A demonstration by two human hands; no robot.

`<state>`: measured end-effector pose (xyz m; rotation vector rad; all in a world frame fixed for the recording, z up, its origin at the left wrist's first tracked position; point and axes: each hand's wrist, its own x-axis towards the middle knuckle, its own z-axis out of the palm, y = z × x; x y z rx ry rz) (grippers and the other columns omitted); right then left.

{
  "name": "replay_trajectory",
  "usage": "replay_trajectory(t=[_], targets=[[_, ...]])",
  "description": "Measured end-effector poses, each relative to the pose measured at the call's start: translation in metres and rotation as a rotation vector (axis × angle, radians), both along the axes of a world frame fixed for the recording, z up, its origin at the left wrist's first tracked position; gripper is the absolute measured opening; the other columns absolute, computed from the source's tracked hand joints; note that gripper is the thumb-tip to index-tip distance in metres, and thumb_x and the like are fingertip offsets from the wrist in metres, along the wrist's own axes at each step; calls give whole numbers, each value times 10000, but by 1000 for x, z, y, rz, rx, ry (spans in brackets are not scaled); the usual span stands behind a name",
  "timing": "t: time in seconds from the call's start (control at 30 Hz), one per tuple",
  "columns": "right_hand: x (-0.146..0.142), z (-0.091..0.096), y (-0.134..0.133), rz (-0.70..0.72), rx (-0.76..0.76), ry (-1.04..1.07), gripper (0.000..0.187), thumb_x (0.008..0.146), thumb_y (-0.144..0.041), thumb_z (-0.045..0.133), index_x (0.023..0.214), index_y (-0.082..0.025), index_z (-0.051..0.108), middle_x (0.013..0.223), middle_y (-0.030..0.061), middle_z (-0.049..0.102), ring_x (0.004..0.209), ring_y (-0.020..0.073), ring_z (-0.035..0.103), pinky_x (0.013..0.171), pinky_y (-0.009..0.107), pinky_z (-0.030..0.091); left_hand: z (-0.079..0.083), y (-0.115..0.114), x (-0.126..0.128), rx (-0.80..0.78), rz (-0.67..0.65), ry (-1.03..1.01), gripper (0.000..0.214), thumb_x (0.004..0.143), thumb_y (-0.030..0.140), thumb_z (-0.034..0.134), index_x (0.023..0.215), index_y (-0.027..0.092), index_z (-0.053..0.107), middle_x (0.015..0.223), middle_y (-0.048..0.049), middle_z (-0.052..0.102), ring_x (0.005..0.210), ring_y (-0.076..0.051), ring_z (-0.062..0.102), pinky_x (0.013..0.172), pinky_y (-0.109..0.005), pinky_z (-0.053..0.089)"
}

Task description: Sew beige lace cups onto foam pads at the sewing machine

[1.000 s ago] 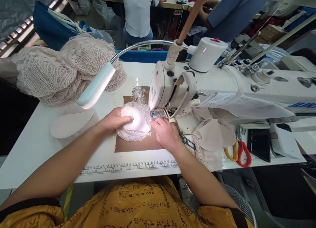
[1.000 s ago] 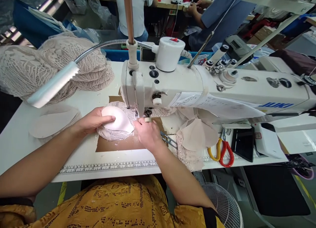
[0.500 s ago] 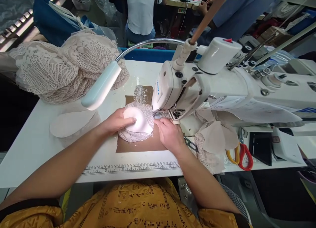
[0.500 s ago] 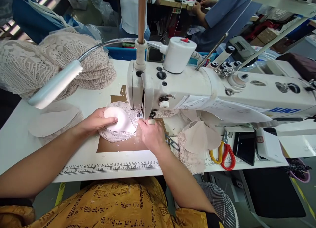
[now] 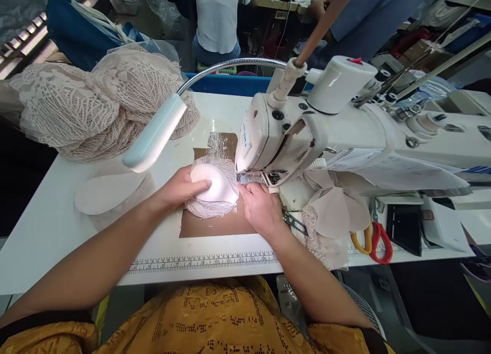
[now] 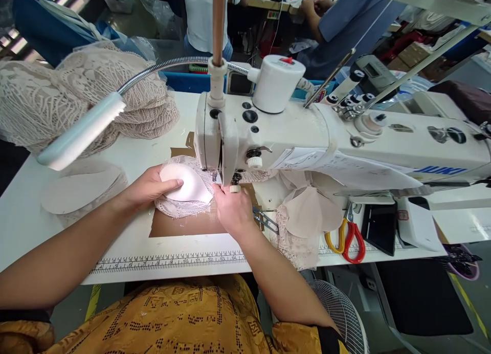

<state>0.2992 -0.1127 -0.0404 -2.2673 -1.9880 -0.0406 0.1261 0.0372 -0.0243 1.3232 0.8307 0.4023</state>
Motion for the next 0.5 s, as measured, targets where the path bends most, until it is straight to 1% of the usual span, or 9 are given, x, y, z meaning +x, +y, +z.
replay_trajectory(t=[0.17, 0.33, 0.5], targets=[[3, -1, -1, 13, 30, 29, 441, 903, -107, 411, 1277, -184, 631, 951, 95, 675, 843, 229, 523, 665, 340, 372, -6, 1, -1, 38, 25, -23, 537, 674, 350, 790, 1141, 129, 645, 1035, -99, 716, 920, -252, 677, 841, -354, 545], [5, -1, -4, 57, 57, 48, 432, 901, -112, 417, 1248, -209, 654, 936, 79, 673, 836, 216, 521, 659, 324, 360, -9, 2, -1, 75, 33, -31, 506, 693, 344, 781, 1137, 141, 650, 1036, -89, 713, 919, -242, 673, 849, -345, 538], [3, -1, -2, 42, 53, 28, 447, 879, -93, 427, 1249, -194, 656, 923, 86, 676, 839, 226, 516, 671, 334, 361, -10, 1, -1, 79, 49, -55, 500, 709, 351, 774, 1148, 152, 641, 1047, -81, 711, 914, -232, 672, 826, -323, 540]])
